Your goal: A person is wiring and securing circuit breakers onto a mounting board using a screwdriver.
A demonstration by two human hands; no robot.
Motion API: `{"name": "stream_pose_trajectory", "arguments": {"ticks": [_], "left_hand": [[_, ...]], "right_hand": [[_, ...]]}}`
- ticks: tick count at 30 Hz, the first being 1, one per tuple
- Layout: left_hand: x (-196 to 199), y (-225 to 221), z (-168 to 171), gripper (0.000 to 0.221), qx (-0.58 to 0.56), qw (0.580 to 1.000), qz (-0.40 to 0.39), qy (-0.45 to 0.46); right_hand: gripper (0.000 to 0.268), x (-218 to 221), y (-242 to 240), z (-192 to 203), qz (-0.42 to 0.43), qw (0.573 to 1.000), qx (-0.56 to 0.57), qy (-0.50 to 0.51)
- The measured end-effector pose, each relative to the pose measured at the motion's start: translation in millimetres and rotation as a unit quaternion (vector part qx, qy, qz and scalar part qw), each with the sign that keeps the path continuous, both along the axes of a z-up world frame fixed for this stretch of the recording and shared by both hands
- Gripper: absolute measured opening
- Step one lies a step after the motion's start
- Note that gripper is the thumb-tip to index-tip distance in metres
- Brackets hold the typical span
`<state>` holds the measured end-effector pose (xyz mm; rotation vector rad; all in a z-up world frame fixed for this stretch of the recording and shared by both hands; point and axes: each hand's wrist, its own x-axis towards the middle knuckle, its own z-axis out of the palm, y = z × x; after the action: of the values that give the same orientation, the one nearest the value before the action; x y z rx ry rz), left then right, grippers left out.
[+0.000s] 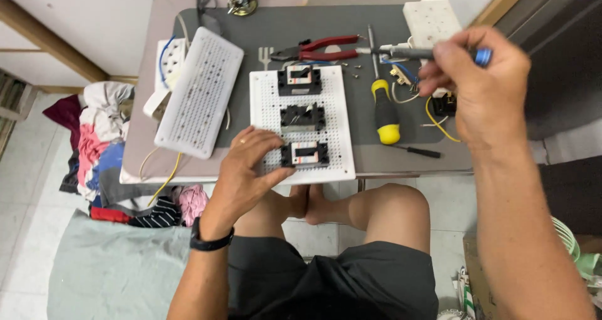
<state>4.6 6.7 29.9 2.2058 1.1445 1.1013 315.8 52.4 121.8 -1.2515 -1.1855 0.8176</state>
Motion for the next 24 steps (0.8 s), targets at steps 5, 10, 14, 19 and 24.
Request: {"name": "stream_pose_trajectory", "arguments": {"ticks": [5,10,14,19,24], "left_hand": [[-4,10,10,0.043,-0.006,0.999,-0.036,0.023],[-4,15,7,0.041,-0.025,0.999,-0.04,0.02],[-4,17,6,0.039,-0.009,0.999,-0.036,0.008],[-7,19,3,0.04,-0.005,0.999,-0.043,-0.007],[-9,21,1,0.038,-0.001,0.999,-0.052,-0.011]], "right_hand": [[0.013,16,21,-35,-0.053,0.997,-0.024,0.053],[0.014,11,47,-44,-0.069,0.997,0.026,0.014],[0.019,-1,60,-48,-0.069,0.972,0.113,-0.193],[0.021,-15,68,-49,-0.066,0.947,0.138,-0.283],[0.01,-17,68,-46,-0.04,0.975,0.05,-0.212]]}}
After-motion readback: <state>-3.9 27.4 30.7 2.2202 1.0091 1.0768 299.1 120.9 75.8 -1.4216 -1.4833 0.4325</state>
